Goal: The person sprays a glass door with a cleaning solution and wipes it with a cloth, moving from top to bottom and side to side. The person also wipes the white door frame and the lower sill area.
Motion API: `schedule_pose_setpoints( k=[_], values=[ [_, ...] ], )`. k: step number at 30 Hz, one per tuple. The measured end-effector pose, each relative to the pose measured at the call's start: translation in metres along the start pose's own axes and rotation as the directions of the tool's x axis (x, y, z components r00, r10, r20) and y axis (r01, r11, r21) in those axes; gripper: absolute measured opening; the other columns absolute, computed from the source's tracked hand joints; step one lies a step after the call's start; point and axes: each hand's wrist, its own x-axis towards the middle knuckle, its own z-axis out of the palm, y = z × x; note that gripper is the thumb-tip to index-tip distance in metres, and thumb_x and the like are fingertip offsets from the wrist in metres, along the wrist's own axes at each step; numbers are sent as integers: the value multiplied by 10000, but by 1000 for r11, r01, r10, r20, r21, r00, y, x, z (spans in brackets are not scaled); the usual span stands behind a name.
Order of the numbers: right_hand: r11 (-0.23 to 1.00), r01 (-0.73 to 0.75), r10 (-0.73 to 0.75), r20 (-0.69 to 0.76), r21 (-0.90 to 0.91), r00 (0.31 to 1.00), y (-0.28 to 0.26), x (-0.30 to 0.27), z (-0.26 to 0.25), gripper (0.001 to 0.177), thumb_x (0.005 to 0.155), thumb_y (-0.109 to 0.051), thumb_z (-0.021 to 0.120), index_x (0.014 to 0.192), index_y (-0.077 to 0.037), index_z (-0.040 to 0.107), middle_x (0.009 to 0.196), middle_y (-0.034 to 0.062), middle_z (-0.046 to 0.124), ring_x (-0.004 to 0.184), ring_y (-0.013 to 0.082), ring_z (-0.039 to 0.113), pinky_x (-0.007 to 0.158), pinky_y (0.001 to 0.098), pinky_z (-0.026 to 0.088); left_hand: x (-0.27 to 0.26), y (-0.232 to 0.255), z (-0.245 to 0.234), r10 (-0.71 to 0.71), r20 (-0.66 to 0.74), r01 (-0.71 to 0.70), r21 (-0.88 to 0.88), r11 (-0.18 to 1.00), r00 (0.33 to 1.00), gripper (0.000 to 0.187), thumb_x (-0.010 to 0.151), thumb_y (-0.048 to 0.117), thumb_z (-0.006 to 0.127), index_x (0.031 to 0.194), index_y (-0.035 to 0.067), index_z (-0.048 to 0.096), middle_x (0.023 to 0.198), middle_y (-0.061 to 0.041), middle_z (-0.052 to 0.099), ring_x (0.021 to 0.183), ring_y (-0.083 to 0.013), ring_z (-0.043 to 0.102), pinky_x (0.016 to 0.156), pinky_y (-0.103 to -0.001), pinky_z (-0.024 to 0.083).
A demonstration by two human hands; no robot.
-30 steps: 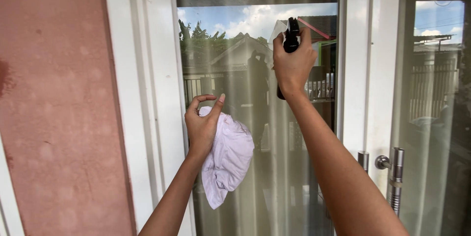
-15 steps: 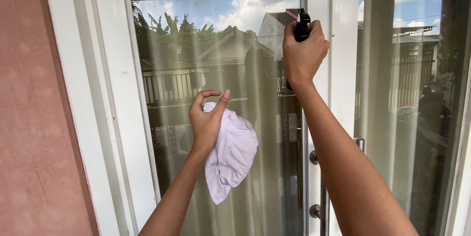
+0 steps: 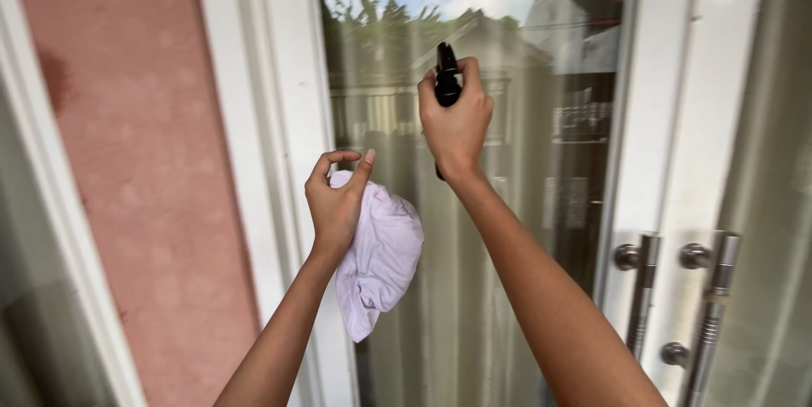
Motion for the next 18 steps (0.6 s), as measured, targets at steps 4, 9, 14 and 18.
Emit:
schedule_pose_setpoints(
  k=[4,9,14,18],
  values=[
    [995,-49,37,132,88,991,-4,-43,36,91,860,-216,637,884,-165,566,463,20,571,393,178,578,491,312,498,11,2,-46,-16,-79,20,47,999,997,160,863,249,859,937,158,750,744,-5,718,664,-46,542,657,-225,499],
    [998,-62,59,150,17,987,-2,-63,68,130,853,-256,661,908,-173,577,474,68,591,440,272,629,501,402,460,34,4,-77,110,-183,-91,109,990,977,169,878,264,833,916,126,743,904,-85,738,962,-192,661,923,-395,495],
    [998,-43,36,141,46,989,-4,-63,67,76,878,-180,618,863,-148,551,454,24,566,378,173,542,442,304,440,54,2,-83,131,-186,-110,118,987,974,151,862,264,838,893,151,743,887,-41,748,910,-162,675,865,-356,511],
    [998,-33,26,128,50,991,7,-62,68,137,861,-153,614,771,-127,515,447,44,585,345,142,547,378,258,427,57,7,-80,114,-168,-104,66,992,979,135,860,226,836,890,147,731,781,-12,705,668,-75,581,643,-285,525]
  ],
)
